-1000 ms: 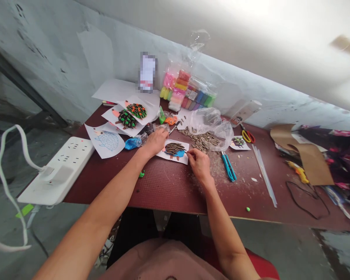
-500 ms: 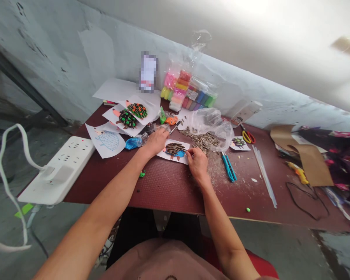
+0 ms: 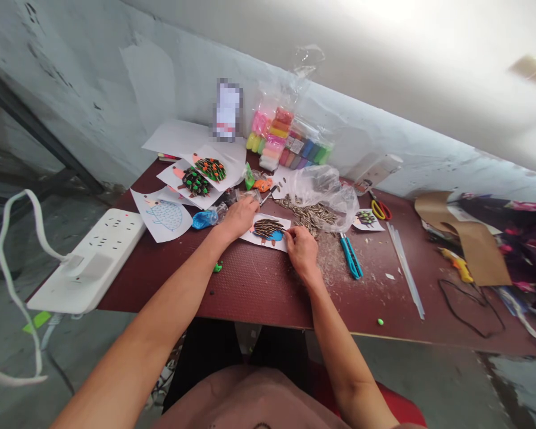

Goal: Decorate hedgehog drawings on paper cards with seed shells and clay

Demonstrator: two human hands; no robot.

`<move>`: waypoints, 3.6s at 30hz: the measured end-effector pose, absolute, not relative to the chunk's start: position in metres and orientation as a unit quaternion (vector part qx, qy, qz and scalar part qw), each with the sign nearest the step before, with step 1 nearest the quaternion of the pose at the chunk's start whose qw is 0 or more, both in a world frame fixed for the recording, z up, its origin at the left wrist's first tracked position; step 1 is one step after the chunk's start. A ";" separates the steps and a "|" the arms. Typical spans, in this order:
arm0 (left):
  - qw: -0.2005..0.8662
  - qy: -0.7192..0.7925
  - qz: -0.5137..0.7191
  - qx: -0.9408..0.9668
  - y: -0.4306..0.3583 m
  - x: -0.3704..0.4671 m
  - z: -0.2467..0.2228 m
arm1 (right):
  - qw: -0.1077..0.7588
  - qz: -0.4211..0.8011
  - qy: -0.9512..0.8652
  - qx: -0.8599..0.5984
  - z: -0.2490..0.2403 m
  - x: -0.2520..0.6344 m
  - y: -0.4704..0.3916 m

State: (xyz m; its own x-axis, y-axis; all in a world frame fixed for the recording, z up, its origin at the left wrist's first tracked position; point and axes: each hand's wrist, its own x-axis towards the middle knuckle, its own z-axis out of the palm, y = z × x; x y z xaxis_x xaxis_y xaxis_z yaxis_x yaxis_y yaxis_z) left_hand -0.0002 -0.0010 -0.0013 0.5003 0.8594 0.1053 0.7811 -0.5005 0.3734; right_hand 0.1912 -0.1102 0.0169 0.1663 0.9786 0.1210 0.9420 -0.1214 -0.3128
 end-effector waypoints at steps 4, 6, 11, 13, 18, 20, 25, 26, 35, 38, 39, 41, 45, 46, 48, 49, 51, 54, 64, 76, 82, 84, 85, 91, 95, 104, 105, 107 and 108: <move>0.130 0.480 0.139 0.856 -0.001 0.000 -0.002 | 0.138 0.054 -0.645 -0.749 0.018 0.189 -0.108; 0.132 0.479 0.138 0.857 -0.001 0.000 -0.002 | 0.129 0.051 -0.647 -0.750 0.018 0.188 -0.107; 0.135 0.481 0.137 0.855 -0.001 0.000 -0.003 | 0.124 0.048 -0.652 -0.746 0.018 0.186 -0.105; 0.139 0.482 0.140 0.854 -0.001 0.000 -0.003 | 0.128 0.052 -0.651 -0.747 0.019 0.186 -0.104; 0.148 0.482 0.144 0.852 -0.001 0.000 -0.002 | 0.154 0.066 -0.640 -0.750 0.023 0.189 -0.108; 0.146 0.481 0.145 0.852 -0.002 0.000 -0.001 | 0.169 0.057 -0.631 -0.755 0.026 0.194 -0.110; 0.130 0.482 0.133 0.856 -0.002 -0.001 -0.002 | 0.186 0.018 -0.605 -0.774 0.034 0.214 -0.107; 0.127 0.481 0.130 0.858 -0.001 0.000 -0.003 | 0.179 0.010 -0.602 -0.778 0.036 0.217 -0.105; 0.138 0.496 0.134 0.846 0.001 0.001 -0.001 | 0.044 0.014 -0.625 -0.779 0.048 0.215 -0.077; 0.128 0.500 0.132 0.846 0.001 0.002 0.000 | -0.006 0.021 -0.636 -0.771 0.050 0.211 -0.070; 0.124 0.500 0.132 0.847 0.000 0.003 0.000 | -0.020 0.023 -0.638 -0.770 0.051 0.210 -0.069; 0.121 0.499 0.132 0.848 0.000 0.003 0.000 | -0.047 0.026 -0.638 -0.768 0.051 0.210 -0.066; 0.131 0.492 0.144 0.849 -0.003 0.000 0.002 | -0.060 0.025 -0.649 -0.758 0.048 0.213 -0.067; 0.136 0.488 0.149 0.849 -0.003 -0.001 0.003 | -0.045 0.022 -0.657 -0.752 0.046 0.215 -0.068; 0.148 0.482 0.155 0.850 -0.005 -0.005 0.005 | 0.012 0.016 -0.674 -0.738 0.044 0.220 -0.071; 0.153 0.479 0.154 0.850 -0.006 -0.006 0.006 | 0.048 0.013 -0.677 -0.734 0.043 0.223 -0.073; 0.161 0.478 0.148 0.851 -0.007 -0.009 0.008 | 0.117 0.015 -0.666 -0.736 0.042 0.229 -0.077; 0.163 0.478 0.141 0.852 -0.007 -0.010 0.010 | 0.212 0.042 -0.644 -0.734 0.040 0.235 -0.084; 0.213 0.451 0.149 0.854 -0.002 -0.021 0.010 | 0.389 0.144 -0.612 -0.674 0.033 0.220 -0.107; 0.197 0.464 0.216 0.836 0.006 -0.023 0.003 | 0.418 0.232 -0.572 -0.667 0.036 0.199 -0.123; 0.187 0.495 0.194 0.826 0.003 -0.024 0.006 | 0.378 0.232 -0.584 -0.679 0.032 0.199 -0.122; 0.181 0.506 0.180 0.824 0.002 -0.024 0.007 | 0.366 0.233 -0.597 -0.675 0.032 0.198 -0.122; 0.180 0.510 0.174 0.823 0.002 -0.024 0.008 | 0.359 0.235 -0.604 -0.672 0.033 0.196 -0.123; 0.200 0.499 0.180 0.824 0.001 -0.021 0.011 | 0.305 0.253 -0.655 -0.644 0.032 0.177 -0.132; 0.224 0.493 0.192 0.818 0.002 -0.022 0.012 | 0.284 0.242 -0.670 -0.641 0.029 0.173 -0.136; 0.232 0.490 0.209 0.814 0.003 -0.022 0.014 | 0.202 0.132 -0.720 -0.651 0.035 0.166 -0.142; 0.231 0.490 0.209 0.814 0.003 -0.022 0.014 | 0.194 0.124 -0.728 -0.646 0.037 0.160 -0.141; 0.228 0.491 0.209 0.815 0.003 -0.021 0.014 | 0.168 0.105 -0.750 -0.631 0.040 0.145 -0.135; 0.227 0.491 0.208 0.815 0.003 -0.021 0.014 | 0.154 0.086 -0.761 -0.624 0.042 0.137 -0.131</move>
